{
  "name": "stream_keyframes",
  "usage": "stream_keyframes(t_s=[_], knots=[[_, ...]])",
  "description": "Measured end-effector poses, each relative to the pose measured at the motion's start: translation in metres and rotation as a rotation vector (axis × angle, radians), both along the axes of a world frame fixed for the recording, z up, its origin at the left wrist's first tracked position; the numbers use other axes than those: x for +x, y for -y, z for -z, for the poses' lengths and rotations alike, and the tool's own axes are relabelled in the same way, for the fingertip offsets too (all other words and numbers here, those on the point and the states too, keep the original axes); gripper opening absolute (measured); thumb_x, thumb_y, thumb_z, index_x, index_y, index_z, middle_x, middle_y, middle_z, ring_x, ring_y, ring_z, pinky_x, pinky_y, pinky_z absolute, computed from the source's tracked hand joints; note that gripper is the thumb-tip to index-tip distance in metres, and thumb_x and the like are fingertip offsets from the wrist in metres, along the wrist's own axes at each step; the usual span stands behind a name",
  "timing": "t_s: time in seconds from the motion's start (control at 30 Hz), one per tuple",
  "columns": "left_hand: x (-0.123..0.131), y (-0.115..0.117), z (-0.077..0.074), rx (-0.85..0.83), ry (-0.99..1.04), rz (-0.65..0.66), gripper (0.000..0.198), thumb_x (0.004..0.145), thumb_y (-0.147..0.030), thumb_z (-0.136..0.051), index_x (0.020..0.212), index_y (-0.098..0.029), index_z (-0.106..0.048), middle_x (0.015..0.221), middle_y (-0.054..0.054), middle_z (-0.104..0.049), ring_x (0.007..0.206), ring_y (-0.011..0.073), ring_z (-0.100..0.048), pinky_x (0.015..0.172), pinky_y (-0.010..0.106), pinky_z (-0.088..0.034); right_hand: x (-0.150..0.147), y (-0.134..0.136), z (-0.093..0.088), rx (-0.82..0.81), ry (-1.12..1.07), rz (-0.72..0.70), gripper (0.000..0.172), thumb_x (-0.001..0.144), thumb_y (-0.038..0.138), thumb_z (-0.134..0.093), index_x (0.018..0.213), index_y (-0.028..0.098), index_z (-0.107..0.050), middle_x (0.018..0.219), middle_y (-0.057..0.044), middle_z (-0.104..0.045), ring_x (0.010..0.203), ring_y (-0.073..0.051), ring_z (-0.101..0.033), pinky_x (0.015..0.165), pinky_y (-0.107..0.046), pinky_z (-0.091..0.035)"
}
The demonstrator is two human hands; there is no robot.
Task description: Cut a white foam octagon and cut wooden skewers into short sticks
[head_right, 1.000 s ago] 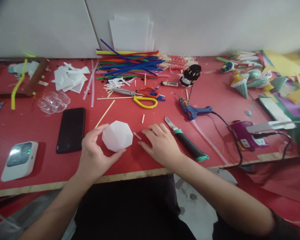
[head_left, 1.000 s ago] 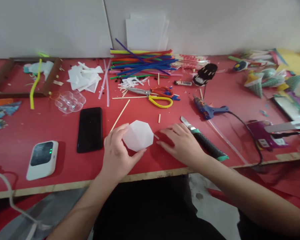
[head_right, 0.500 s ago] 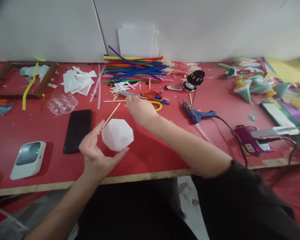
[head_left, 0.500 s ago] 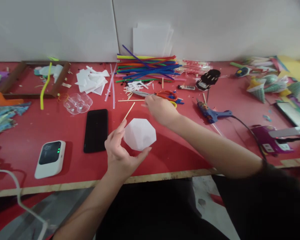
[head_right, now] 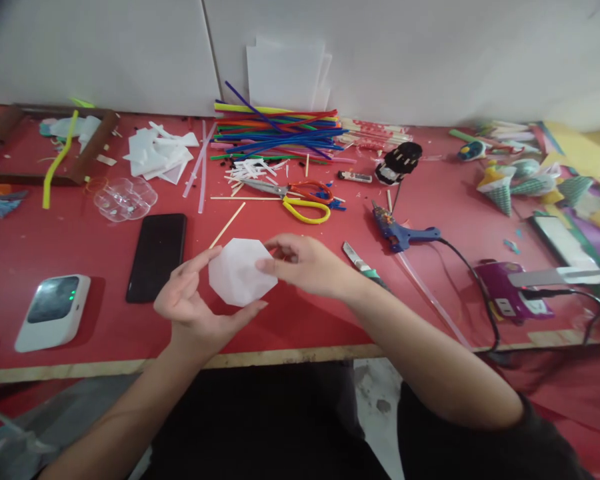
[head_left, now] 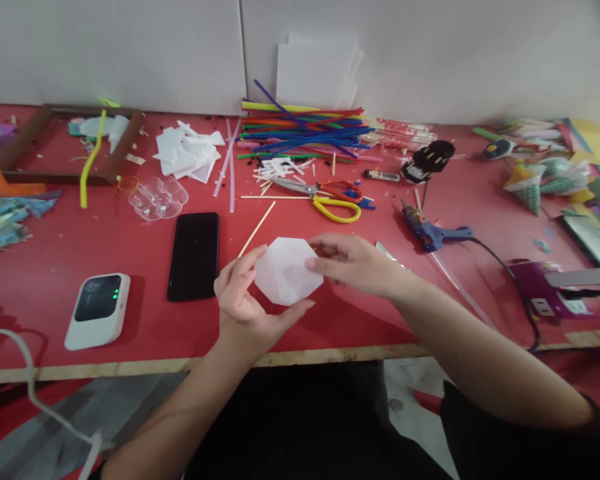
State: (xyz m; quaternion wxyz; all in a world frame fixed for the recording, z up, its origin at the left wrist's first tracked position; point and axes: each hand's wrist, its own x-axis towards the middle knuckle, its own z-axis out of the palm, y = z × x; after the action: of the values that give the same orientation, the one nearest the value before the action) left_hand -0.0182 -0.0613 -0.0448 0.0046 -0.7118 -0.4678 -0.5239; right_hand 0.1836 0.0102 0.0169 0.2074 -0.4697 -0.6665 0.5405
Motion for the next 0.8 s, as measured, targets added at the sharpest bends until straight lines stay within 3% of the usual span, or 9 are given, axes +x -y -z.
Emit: stream_keyframes(t_s=[0.13,0.2,0.3,0.4,0.5,0.6,0.7,0.8], knots=[[-0.001,0.002,-0.001,-0.097,0.083,0.166,0.101,0.065,-0.055,-0.091,0.134,-0.029,-0.021,0.145,0.025,-0.050,0.132,0.0386,-0.058,0.099,0.059,-0.052,0.008,0.017,0.019,-0.105,-0.224,0.077,0.044,0.084,0.044,-0.076,0.117,0.016,-0.070,0.081,-0.002,-0.071,0.053,-0.009,-0.053,0.046,-0.023,-0.044],[-0.003,0.004,-0.004,-0.246,0.256,0.249,0.088,0.078,-0.051,-0.082,0.137,-0.028,-0.022,0.152,0.026,-0.043,0.134,0.0361,-0.057,0.095,0.053,-0.057,0.010,0.014,0.027,-0.071,-0.289,0.148,0.046,0.085,0.042,-0.075,0.123,0.016,-0.070,0.086,-0.003,-0.073,0.054,-0.008,-0.053,0.047,-0.023,-0.044],[-0.009,0.004,-0.010,-0.615,0.560,0.372,0.051,0.096,-0.038,-0.062,0.137,-0.024,-0.036,0.138,0.020,-0.059,0.105,0.0230,-0.072,0.073,0.035,-0.063,0.013,0.009,0.034,-0.028,-0.316,0.166,0.042,0.085,0.042,-0.075,0.120,0.018,-0.075,0.094,-0.005,-0.077,0.067,-0.012,-0.063,0.056,-0.024,-0.049],[-0.012,0.001,-0.015,-0.832,0.718,0.388,0.044,0.092,-0.032,-0.067,0.131,-0.021,-0.048,0.125,0.016,-0.068,0.080,0.0160,-0.073,0.055,0.025,-0.059,0.015,0.008,0.035,-0.007,-0.326,0.183,0.041,0.082,0.043,-0.079,0.116,0.020,-0.075,0.100,-0.006,-0.078,0.079,-0.017,-0.069,0.063,-0.027,-0.054],[-0.012,0.000,-0.016,-0.887,0.767,0.397,0.054,0.084,-0.029,-0.076,0.132,-0.022,-0.053,0.123,0.013,-0.070,0.075,0.0153,-0.073,0.052,0.025,-0.061,0.015,0.010,0.037,0.031,-0.369,0.222,0.039,0.076,0.045,-0.084,0.103,0.020,-0.072,0.087,-0.003,-0.075,0.070,-0.015,-0.067,0.058,-0.025,-0.052],[-0.012,0.000,-0.015,-0.914,0.769,0.420,0.059,0.084,-0.028,-0.077,0.138,-0.021,-0.055,0.102,0.008,-0.075,0.075,0.0164,-0.073,0.055,0.025,-0.062,0.013,0.012,0.040,0.080,-0.355,0.224,0.039,0.075,0.048,-0.085,0.093,0.021,-0.062,0.076,0.001,-0.069,0.061,-0.011,-0.060,0.052,-0.022,-0.046],[-0.014,-0.001,-0.012,-0.825,0.798,0.339,0.060,0.084,-0.028,-0.078,0.141,-0.022,-0.059,0.093,0.004,-0.073,0.074,0.0150,-0.070,0.054,0.023,-0.062,0.012,0.013,0.043,0.116,-0.380,0.185,0.047,0.081,0.057,-0.077,0.108,0.022,-0.059,0.084,0.000,-0.069,0.062,-0.011,-0.060,0.052,-0.023,-0.047],[-0.018,-0.003,-0.010,-0.721,0.866,0.193,0.060,0.083,-0.028,-0.079,0.140,-0.025,-0.062,0.089,0.001,-0.069,0.066,0.0104,-0.064,0.053,0.020,-0.060,0.014,0.012,0.045,0.208,-0.411,0.073,0.075,0.074,0.060,-0.083,0.133,0.025,-0.052,0.101,-0.004,-0.070,0.070,-0.014,-0.063,0.061,-0.028,-0.053]])
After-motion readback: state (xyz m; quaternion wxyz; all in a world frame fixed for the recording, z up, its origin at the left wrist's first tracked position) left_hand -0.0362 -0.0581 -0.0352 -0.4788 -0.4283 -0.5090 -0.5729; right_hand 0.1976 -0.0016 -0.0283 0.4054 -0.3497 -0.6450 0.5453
